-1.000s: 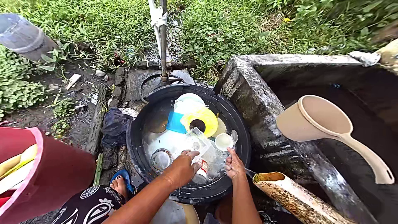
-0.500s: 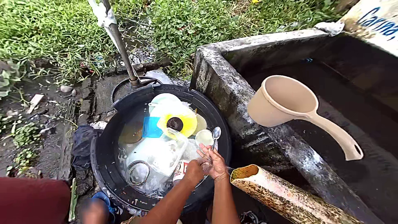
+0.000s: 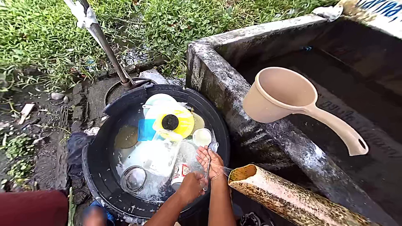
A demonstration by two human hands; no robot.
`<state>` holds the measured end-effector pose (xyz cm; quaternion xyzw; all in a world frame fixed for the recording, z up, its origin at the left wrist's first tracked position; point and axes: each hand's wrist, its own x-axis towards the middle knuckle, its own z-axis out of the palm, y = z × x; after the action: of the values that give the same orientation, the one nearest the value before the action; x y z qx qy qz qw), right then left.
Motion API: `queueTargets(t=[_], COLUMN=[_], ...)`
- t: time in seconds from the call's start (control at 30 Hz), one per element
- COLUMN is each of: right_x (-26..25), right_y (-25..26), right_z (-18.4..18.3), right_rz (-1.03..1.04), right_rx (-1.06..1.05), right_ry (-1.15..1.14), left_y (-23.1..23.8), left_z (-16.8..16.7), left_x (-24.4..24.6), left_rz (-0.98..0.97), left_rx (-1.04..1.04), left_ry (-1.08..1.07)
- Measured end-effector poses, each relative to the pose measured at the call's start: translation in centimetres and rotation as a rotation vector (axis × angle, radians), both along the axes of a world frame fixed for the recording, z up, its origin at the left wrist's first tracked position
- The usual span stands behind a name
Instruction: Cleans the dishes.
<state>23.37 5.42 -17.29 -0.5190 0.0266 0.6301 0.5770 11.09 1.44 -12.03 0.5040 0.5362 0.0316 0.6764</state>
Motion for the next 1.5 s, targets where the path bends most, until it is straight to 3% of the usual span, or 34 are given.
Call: queueTargets(t=[0.23, 0.33, 0.57, 0.73, 0.93, 1.03, 1.17, 1.23, 1.33, 1.5], right_x=[-0.5, -1.4, -1.0, -0.7, -0.9, -1.0, 0.1, 0.5, 0.7, 0.4], right_y=[-1.0, -0.5, -0.2, -1.3, -0.4, -0.2, -0.3, -0.6, -1.5, -1.2], right_z=[-0.7, 0.5, 1.1, 0.2, 0.2, 0.2, 0.1, -0.5, -1.6, -1.5], right_rz=[0.105, 0.061, 0.129, 0.314, 0.099, 0.122, 0.128, 0.115, 0.054, 0.069], right_rx=[0.220, 0.142, -0.052, 0.093, 0.080, 0.043, 0.135, 0.167, 0.190, 0.048], right_ry=[0.025, -0.041, -0.140, -0.011, -0.150, -0.218, -0.056, -0.029, -0.089, -0.321], left_y=[-2.7, -2.9, -2.4, -1.1, -1.4, -1.5, -1.7, -2.0, -2.1, -2.6], left_z=[1.2, 1.2, 0.6, -0.3, -1.1, -1.4, -1.7, -2.6, -3.1, -3.6], left_x=[-4.1, -3.7, -1.3, -0.7, -1.7, -1.8, -1.8, -2.0, -2.6, -3.1], left_rz=[0.250, 0.380, 0.252, 0.371, 0.280, 0.144, 0.032, 0.074, 0.154, 0.078], left_rx=[-0.209, -0.317, -0.234, -0.158, -0.119, 0.076, 0.271, 0.253, 0.063, -0.041], left_ry=[-0.086, -0.107, -0.112, -0.057, -0.029, 0.093, 0.177, 0.066, -0.109, -0.104])
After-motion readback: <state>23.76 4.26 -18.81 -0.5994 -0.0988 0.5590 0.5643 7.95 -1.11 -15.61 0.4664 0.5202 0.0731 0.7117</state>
